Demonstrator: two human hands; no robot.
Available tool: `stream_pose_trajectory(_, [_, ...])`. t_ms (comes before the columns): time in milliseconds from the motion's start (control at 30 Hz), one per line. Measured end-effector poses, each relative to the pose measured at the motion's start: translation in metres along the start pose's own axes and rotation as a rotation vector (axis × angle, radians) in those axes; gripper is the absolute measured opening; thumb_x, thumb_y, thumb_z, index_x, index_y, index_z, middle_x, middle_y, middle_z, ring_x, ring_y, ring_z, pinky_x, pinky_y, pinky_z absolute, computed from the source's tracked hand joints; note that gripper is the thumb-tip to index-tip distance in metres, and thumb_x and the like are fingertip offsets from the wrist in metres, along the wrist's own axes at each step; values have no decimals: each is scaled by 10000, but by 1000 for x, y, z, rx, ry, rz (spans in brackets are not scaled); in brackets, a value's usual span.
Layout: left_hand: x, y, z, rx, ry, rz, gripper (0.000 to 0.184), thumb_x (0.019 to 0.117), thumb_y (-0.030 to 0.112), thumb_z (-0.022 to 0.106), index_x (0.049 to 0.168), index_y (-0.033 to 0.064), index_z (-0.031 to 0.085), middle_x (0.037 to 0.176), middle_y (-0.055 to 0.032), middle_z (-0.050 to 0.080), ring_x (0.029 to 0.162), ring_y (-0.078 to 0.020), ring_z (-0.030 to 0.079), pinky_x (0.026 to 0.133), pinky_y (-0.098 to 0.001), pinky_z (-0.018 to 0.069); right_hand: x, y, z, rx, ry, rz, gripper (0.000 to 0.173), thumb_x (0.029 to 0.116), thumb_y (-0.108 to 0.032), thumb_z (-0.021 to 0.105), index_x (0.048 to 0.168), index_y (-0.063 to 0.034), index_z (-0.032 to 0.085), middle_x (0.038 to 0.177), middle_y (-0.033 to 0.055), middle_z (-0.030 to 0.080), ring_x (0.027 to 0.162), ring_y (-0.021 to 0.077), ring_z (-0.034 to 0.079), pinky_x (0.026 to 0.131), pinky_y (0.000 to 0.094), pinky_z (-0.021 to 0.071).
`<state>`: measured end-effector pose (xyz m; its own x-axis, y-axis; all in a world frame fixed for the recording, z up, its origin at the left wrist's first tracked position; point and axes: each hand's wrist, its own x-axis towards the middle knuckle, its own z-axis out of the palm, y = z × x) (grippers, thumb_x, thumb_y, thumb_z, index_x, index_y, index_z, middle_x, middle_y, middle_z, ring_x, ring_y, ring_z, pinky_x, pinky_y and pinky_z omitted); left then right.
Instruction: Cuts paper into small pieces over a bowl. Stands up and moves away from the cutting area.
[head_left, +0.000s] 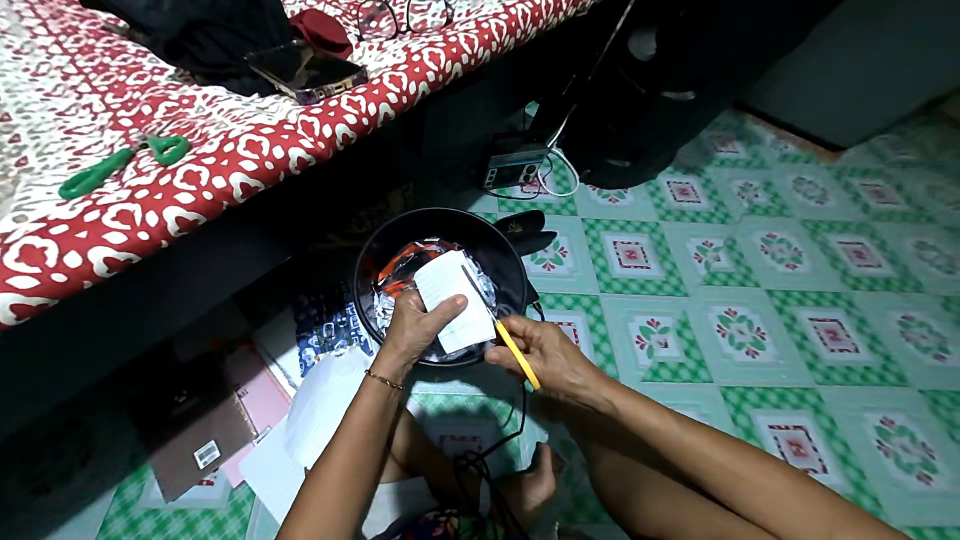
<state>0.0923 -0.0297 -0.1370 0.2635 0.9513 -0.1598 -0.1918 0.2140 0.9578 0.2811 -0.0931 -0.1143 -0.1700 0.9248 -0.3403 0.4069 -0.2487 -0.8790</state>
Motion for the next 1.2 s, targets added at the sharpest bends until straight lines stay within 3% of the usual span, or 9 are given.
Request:
stream_pose_trajectory(167, [1, 1, 0, -11, 0, -10, 188, 904, -127, 613, 955, 40, 684, 757, 34, 743, 657, -21, 700, 662, -198, 600, 0, -5, 4, 64, 14, 16, 228, 958, -219, 700, 1039, -21, 621, 689, -94, 594, 561, -47, 555, 551, 133, 478])
stream_pose_trajectory(333, [0, 0, -1, 28, -51, -17, 184, 889, -129, 630, 943, 38, 686, 748, 36, 739, 653, -14, 694, 659, -192, 595, 3, -7, 0, 14, 1, 11, 261, 960, -263, 695, 1018, -19, 623, 673, -86, 564, 577, -35, 548, 583, 151, 481])
stream_pose_trajectory(533, [0, 1, -2, 19, -50, -17, 188, 894, -131, 626, 933, 42, 688, 742, 39, 738, 647, -13, 693, 655, -188, 593, 2, -11, 0, 73, 11, -6, 184, 957, -190, 703, 977, -28, 619, 641, -97, 567, 532, -43, 549, 536, 131, 481])
stream_pose_trajectory(700, [0, -2, -4, 81, -122, -17, 166, 878, -119, 644, 914, 34, 697, 733, 38, 734, 653, -9, 691, 665, -187, 592, 4, -18, -4, 55, -15, 16, 197, 977, -210, 673, 991, -23, 610, 651, -82, 569, 554, -25, 564, 563, 152, 496])
stream_pose_trajectory(900, [1, -1, -3, 74, -121, -21, 179, 873, -130, 641, 922, 33, 697, 740, 38, 735, 659, -9, 692, 670, -183, 591, 4, -13, -10, 151, -6, -45, 135, 968, -135, 676, 866, -69, 617, 572, -114, 567, 474, -53, 544, 483, 110, 470])
stream_pose_trajectory(1000, [1, 0, 0, 22, 14, -19, 144, 909, -99, 646, 948, 34, 687, 752, 34, 736, 660, -24, 697, 662, -201, 597, 2, -9, -20, 23, -83, -3, 197, 975, -248, 662, 959, -59, 612, 651, -99, 568, 549, -33, 565, 554, 143, 498])
stream_pose_trajectory(1100, [3, -2, 0, -32, 158, 21, 114, 946, -23, 654, 1017, 64, 669, 803, 47, 739, 697, -24, 701, 675, -214, 602, -6, 0, -27, -158, -157, 51, 473, 956, -435, 649, 1152, -6, 621, 789, -29, 583, 667, 19, 559, 659, 228, 501])
stream_pose_trajectory(1200, [4, -3, 1, -57, 245, 57, 91, 957, 23, 667, 1013, 95, 672, 810, 64, 741, 699, -14, 702, 668, -207, 601, -13, 5, -32, -186, -162, 71, 504, 935, -479, 652, 1144, -22, 622, 772, -50, 558, 663, 12, 537, 651, 225, 473])
